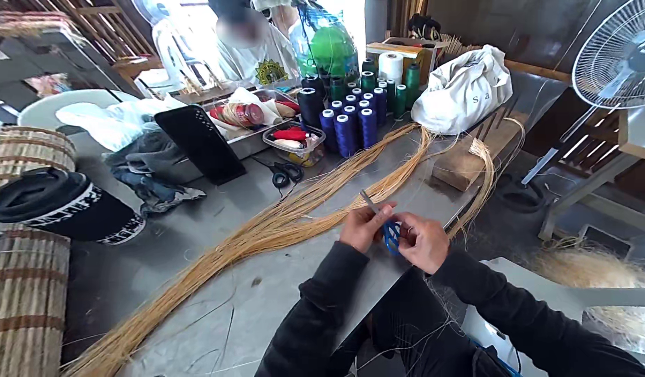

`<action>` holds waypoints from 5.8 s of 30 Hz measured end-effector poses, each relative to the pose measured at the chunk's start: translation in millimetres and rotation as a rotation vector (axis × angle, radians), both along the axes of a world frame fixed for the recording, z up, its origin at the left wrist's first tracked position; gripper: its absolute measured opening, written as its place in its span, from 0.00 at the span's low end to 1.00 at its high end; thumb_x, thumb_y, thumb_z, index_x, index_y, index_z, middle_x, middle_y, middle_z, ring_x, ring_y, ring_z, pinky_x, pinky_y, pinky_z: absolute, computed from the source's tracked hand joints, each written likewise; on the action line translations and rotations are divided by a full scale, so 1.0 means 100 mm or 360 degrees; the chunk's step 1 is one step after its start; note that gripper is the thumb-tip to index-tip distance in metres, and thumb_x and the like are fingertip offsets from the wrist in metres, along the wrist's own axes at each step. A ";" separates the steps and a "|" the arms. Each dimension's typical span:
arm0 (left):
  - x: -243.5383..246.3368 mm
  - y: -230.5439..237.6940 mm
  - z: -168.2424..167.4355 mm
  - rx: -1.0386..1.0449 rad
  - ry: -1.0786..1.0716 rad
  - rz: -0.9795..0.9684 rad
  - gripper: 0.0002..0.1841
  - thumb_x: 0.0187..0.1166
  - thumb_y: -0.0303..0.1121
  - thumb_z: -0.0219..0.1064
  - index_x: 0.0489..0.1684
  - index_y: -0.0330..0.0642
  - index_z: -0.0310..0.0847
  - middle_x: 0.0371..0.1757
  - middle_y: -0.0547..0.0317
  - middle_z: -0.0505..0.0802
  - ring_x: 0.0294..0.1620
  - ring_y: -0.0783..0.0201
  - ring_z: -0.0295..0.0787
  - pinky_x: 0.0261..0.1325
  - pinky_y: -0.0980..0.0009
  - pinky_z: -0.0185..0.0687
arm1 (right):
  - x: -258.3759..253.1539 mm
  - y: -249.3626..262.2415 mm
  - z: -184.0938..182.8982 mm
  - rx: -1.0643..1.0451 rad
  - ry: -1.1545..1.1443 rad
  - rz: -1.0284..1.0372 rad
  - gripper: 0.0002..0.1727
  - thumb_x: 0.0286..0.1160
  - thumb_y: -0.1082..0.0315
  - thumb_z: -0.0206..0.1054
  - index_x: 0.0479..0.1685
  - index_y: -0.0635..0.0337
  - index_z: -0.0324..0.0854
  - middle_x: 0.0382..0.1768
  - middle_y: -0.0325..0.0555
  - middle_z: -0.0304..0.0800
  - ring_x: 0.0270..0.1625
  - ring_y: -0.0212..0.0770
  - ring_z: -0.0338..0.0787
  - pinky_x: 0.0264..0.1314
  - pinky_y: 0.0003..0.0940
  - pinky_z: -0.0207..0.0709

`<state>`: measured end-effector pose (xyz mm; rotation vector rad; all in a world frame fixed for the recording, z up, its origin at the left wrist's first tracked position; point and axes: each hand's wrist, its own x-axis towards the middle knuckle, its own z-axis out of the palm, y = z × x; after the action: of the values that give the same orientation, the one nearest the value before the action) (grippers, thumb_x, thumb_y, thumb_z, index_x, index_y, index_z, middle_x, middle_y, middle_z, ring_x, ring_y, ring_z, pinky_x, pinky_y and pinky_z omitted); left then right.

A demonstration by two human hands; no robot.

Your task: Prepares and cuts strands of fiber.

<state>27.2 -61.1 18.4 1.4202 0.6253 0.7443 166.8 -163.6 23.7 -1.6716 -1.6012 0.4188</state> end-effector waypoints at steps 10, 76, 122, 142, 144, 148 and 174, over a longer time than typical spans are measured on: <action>-0.03 -0.13 0.08 0.0277 -0.0268 0.0052 0.10 0.81 0.22 0.63 0.52 0.34 0.89 0.26 0.64 0.93 0.14 0.78 0.81 0.18 0.81 0.81 | -0.03 -0.04 -0.06 0.0165 0.0506 0.0149 0.28 0.70 0.66 0.73 0.71 0.69 0.78 0.43 0.50 0.94 0.34 0.34 0.92 0.39 0.30 0.88; -0.04 0.21 -0.22 0.1584 0.0423 0.0216 0.24 0.76 0.48 0.65 0.18 0.35 0.87 0.44 0.45 0.95 0.61 0.42 0.89 0.64 0.42 0.80 | 0.89 -1.01 -0.38 0.0198 0.1922 -0.0846 0.19 0.96 0.68 0.41 0.66 0.69 0.74 0.26 0.46 0.93 0.25 0.42 0.94 0.29 0.37 0.92; -0.15 0.32 -0.37 0.1599 0.0877 0.0404 0.12 0.71 0.29 0.73 0.48 0.34 0.94 0.61 0.33 0.91 0.66 0.28 0.84 0.69 0.32 0.73 | 1.86 -0.77 -0.25 0.0075 0.1521 -0.0612 0.31 0.96 0.59 0.30 0.63 0.70 0.78 0.21 0.40 0.86 0.17 0.33 0.84 0.21 0.26 0.81; -0.14 0.27 -0.30 0.1439 0.0965 0.0390 0.11 0.72 0.27 0.76 0.49 0.34 0.94 0.64 0.33 0.90 0.70 0.29 0.82 0.72 0.33 0.72 | 2.26 -0.34 0.29 0.0743 0.1678 -0.0155 0.39 0.91 0.44 0.22 0.62 0.57 0.80 0.30 0.36 0.91 0.26 0.32 0.87 0.30 0.27 0.83; -0.12 0.26 -0.28 0.1414 0.0981 0.0403 0.11 0.72 0.27 0.76 0.49 0.34 0.94 0.64 0.33 0.90 0.71 0.29 0.81 0.73 0.34 0.71 | 2.45 -0.45 0.43 0.1014 0.1829 -0.0167 0.47 0.88 0.36 0.15 0.62 0.53 0.82 0.33 0.36 0.92 0.28 0.32 0.87 0.32 0.27 0.83; -0.13 0.30 -0.26 0.1522 0.1002 0.0581 0.11 0.74 0.30 0.74 0.50 0.37 0.94 0.65 0.35 0.90 0.72 0.27 0.79 0.70 0.29 0.71 | 2.76 -0.73 0.38 0.1040 0.1803 -0.0552 0.38 0.94 0.42 0.24 0.62 0.52 0.81 0.27 0.33 0.89 0.26 0.30 0.86 0.29 0.25 0.82; -0.66 0.55 0.21 0.1319 0.0769 0.1023 0.10 0.80 0.22 0.68 0.52 0.29 0.91 0.63 0.32 0.90 0.62 0.32 0.88 0.62 0.35 0.80 | 0.19 0.38 0.26 -0.0438 -0.0659 0.0872 0.20 0.80 0.75 0.64 0.70 0.60 0.86 0.55 0.66 0.90 0.59 0.63 0.89 0.64 0.61 0.77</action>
<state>-38.9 -5.7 39.8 2.2289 1.2763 1.2659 185.7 -125.3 50.1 -1.5626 -2.4166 0.6148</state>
